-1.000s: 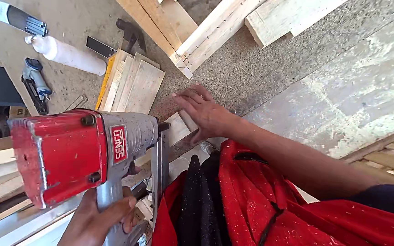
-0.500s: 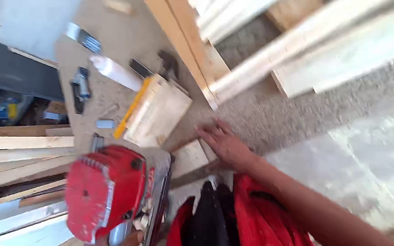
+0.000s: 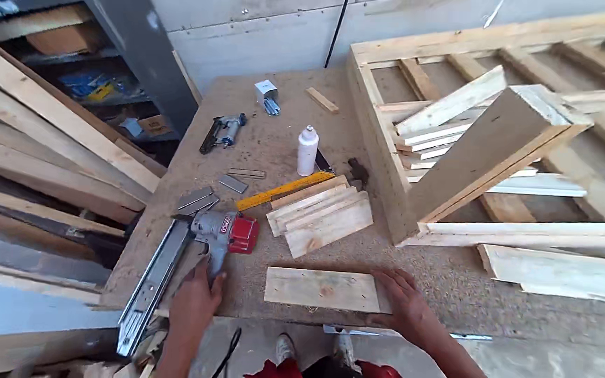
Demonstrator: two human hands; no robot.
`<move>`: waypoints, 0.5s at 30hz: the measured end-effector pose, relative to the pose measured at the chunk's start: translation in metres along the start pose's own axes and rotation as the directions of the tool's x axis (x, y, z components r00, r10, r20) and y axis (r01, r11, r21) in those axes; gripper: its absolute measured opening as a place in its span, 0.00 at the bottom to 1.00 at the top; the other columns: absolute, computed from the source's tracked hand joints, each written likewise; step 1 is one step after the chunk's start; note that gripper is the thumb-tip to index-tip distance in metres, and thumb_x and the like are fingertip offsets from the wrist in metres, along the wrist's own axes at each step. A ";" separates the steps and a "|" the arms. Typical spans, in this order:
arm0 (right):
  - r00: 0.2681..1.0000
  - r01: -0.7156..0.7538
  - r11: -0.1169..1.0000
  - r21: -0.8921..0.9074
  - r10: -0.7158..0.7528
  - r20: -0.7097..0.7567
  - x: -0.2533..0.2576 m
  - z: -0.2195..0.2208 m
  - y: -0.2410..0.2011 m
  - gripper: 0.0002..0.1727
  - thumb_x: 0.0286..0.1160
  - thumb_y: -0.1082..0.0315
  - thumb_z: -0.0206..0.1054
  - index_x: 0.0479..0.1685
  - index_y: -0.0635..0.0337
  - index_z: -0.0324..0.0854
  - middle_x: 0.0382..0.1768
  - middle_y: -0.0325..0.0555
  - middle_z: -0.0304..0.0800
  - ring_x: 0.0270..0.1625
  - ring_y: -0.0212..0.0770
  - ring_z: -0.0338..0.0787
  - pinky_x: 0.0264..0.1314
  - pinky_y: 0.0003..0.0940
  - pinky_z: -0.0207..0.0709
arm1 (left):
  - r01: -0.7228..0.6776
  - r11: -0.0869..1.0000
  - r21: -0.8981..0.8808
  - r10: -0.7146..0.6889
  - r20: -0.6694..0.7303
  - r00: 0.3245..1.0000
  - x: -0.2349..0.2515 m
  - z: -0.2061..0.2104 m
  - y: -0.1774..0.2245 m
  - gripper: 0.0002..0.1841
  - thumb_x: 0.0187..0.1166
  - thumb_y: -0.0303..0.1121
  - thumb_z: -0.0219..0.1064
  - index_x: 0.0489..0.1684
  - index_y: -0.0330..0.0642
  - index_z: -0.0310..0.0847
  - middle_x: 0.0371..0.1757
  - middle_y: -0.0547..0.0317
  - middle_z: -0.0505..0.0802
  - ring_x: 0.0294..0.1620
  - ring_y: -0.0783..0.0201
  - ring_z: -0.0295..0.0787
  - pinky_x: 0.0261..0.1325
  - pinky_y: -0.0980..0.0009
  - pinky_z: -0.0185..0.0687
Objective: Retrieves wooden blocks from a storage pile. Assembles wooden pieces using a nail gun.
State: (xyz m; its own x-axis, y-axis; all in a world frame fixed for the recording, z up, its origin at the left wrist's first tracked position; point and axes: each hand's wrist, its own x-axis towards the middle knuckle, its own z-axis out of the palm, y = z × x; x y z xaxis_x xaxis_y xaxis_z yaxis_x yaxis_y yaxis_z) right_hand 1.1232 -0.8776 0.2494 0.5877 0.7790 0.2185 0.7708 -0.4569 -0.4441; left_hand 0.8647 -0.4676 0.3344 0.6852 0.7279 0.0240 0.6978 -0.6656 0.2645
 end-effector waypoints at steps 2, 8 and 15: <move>0.999 0.015 0.999 -0.042 -0.017 -0.039 -0.010 -0.012 -0.010 0.61 0.36 0.23 0.82 0.79 0.48 0.75 0.69 0.50 0.88 0.73 0.57 0.84 0.82 0.62 0.68 | -0.227 0.970 -0.084 0.215 -0.132 0.968 -0.020 0.002 0.014 0.42 0.68 0.67 0.71 0.74 0.43 0.81 0.68 0.41 0.88 0.68 0.43 0.87 0.68 0.44 0.84; 0.992 0.112 0.991 -0.079 -0.115 -0.042 -0.005 -0.087 -0.068 0.60 0.41 0.21 0.78 0.79 0.49 0.73 0.68 0.48 0.88 0.74 0.54 0.84 0.85 0.60 0.66 | -0.757 0.599 -0.261 0.785 0.005 0.620 -0.049 -0.018 0.075 0.50 0.58 0.65 0.81 0.87 0.56 0.70 0.84 0.47 0.78 0.83 0.42 0.73 0.77 0.40 0.74; 0.848 -0.100 0.986 -0.133 0.015 -0.530 -0.022 -0.133 -0.127 0.36 0.72 0.41 0.74 0.80 0.36 0.69 0.74 0.33 0.84 0.80 0.43 0.79 0.85 0.60 0.69 | -0.746 0.568 -0.347 0.676 -0.320 0.664 0.001 -0.014 0.072 0.43 0.60 0.64 0.80 0.79 0.55 0.79 0.68 0.43 0.87 0.67 0.48 0.85 0.67 0.47 0.83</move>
State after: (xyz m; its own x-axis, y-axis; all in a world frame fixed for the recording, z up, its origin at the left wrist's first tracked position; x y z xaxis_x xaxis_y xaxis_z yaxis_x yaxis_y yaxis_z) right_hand 1.0453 -0.8938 0.4163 0.6404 0.4263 0.6389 0.7337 -0.5857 -0.3445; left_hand 0.9126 -0.5125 0.3667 0.8598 0.0856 0.5034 -0.1874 -0.8641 0.4670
